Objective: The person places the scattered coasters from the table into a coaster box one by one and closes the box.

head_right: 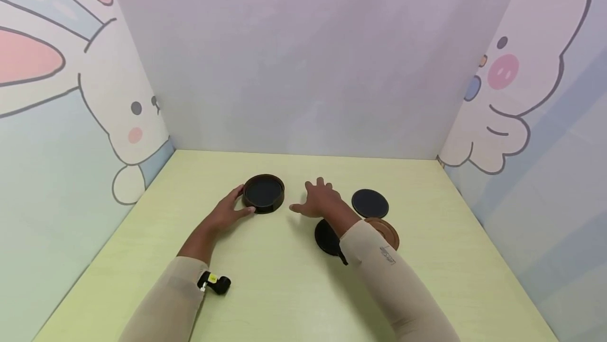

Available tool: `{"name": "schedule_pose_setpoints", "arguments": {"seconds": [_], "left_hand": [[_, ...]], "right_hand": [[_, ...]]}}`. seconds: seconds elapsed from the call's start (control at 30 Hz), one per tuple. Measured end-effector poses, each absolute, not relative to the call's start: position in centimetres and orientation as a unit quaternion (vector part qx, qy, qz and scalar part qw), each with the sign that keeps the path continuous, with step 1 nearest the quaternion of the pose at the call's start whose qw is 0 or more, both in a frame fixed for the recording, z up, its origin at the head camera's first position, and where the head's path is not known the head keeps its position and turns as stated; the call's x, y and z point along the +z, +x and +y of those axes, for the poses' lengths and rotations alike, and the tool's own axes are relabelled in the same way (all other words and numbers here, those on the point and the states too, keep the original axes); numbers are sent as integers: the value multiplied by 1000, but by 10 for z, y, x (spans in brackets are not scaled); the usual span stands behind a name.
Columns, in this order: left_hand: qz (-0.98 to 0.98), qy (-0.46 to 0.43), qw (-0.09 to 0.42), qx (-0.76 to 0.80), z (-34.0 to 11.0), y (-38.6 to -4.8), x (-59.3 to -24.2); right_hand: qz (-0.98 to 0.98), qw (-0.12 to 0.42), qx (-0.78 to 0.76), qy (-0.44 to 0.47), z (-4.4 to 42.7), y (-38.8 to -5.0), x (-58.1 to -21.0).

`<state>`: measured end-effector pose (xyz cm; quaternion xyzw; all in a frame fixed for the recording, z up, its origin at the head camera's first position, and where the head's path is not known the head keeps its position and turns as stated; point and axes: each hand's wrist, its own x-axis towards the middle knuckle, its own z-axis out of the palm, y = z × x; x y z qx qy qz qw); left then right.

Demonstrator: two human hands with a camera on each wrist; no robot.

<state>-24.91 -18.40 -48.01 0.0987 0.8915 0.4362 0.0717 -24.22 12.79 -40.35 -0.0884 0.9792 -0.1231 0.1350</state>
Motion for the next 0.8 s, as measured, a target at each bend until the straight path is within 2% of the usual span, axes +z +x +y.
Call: {"name": "schedule_pose_setpoints", "arguments": {"seconds": [0.33, 0.8], "left_hand": [[891, 102, 72, 436, -185, -252, -483], [890, 109, 70, 436, -185, -252, -482]], "right_hand": [[974, 176, -115, -81, 138, -227, -401], [973, 198, -95, -66, 153, -207, -403]]}}
